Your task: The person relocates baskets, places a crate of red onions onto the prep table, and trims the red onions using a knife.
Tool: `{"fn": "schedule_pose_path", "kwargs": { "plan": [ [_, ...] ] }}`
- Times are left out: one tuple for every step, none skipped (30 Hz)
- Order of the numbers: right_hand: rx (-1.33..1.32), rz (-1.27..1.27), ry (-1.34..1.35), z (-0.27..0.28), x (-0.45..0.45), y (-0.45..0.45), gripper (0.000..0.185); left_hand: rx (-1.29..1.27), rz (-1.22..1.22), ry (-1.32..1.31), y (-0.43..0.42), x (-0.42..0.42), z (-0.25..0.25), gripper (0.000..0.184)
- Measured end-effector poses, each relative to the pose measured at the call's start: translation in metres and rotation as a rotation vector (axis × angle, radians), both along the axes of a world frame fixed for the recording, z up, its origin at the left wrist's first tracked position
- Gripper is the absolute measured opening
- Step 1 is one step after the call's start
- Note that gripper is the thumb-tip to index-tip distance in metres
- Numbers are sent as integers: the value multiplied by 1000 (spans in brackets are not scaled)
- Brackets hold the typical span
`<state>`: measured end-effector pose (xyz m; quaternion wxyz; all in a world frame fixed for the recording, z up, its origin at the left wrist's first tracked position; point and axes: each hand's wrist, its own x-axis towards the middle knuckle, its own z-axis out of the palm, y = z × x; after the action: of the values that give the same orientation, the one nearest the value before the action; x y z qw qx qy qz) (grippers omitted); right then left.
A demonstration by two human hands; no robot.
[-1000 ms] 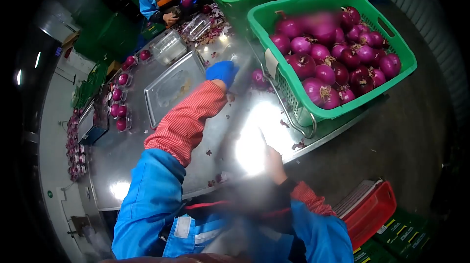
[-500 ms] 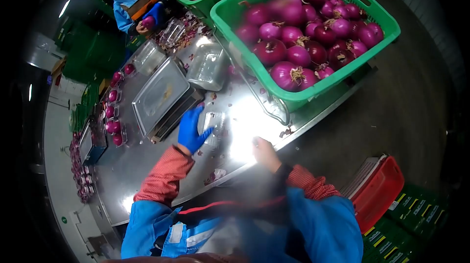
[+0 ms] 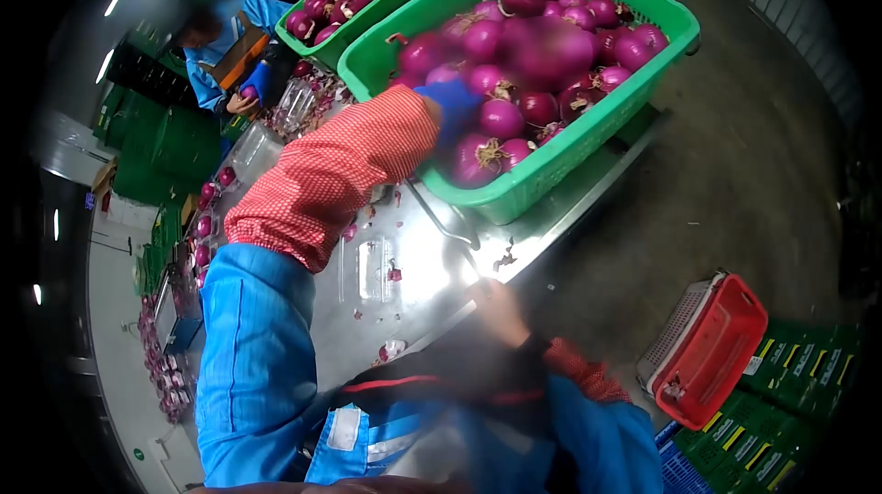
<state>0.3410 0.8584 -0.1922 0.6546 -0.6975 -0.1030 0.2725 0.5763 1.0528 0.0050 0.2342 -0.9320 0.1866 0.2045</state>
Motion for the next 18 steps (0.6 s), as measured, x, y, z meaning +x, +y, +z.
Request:
{"fn": "schedule_pose_path", "kwargs": {
  "plan": [
    [6,-15,11,-2,2,-3,16,-26,-4,-27,-2,-2,-1,41],
    [12,-28,22,-5,3,-5,15,-51,-6,-53,0,-6,-2,40],
    [19,-39,33,-6,5,-7,15,-54,3,-43,-1,-5,-1,40],
    [22,-35,32,-7,6,-8,16,-57,12,-32,-2,-4,-1,40],
    [25,-28,34,-6,8,-10,16,-39,35,18,-4,1,2,41],
    [28,-19,33,-7,10,-11,16,-20,59,65,-4,6,4,42],
    [42,6,-21,-8,12,-11,16,-82,82,1,3,13,2,43],
    [56,32,-72,-9,13,-11,17,-143,106,-60,16,19,-4,45],
    [70,58,-123,-6,13,-10,17,-324,167,-85,26,12,10,51],
    [52,89,-165,-1,13,-11,17,-509,216,-105,35,4,25,57],
    [36,119,-212,13,15,-12,18,-752,291,-258,43,-20,43,85],
    [22,149,-261,21,19,-10,19,-1050,363,-230,56,-35,47,86],
    [7,139,-275,22,21,-9,19,-1349,433,-201,70,-49,49,86],
    [-7,133,-288,21,22,-8,21,-1649,502,-170,80,-65,50,87],
    [-26,119,-338,30,25,-7,23,-1838,578,-113,84,-91,49,82],
    [5,50,-405,33,25,-1,22,-2027,655,-52,85,-121,47,77],
    [-10,51,-471,51,29,4,22,-2099,716,0,86,-150,43,74],
    [-29,53,-533,73,33,7,23,-2168,736,42,79,-181,41,76]
  ]
}}
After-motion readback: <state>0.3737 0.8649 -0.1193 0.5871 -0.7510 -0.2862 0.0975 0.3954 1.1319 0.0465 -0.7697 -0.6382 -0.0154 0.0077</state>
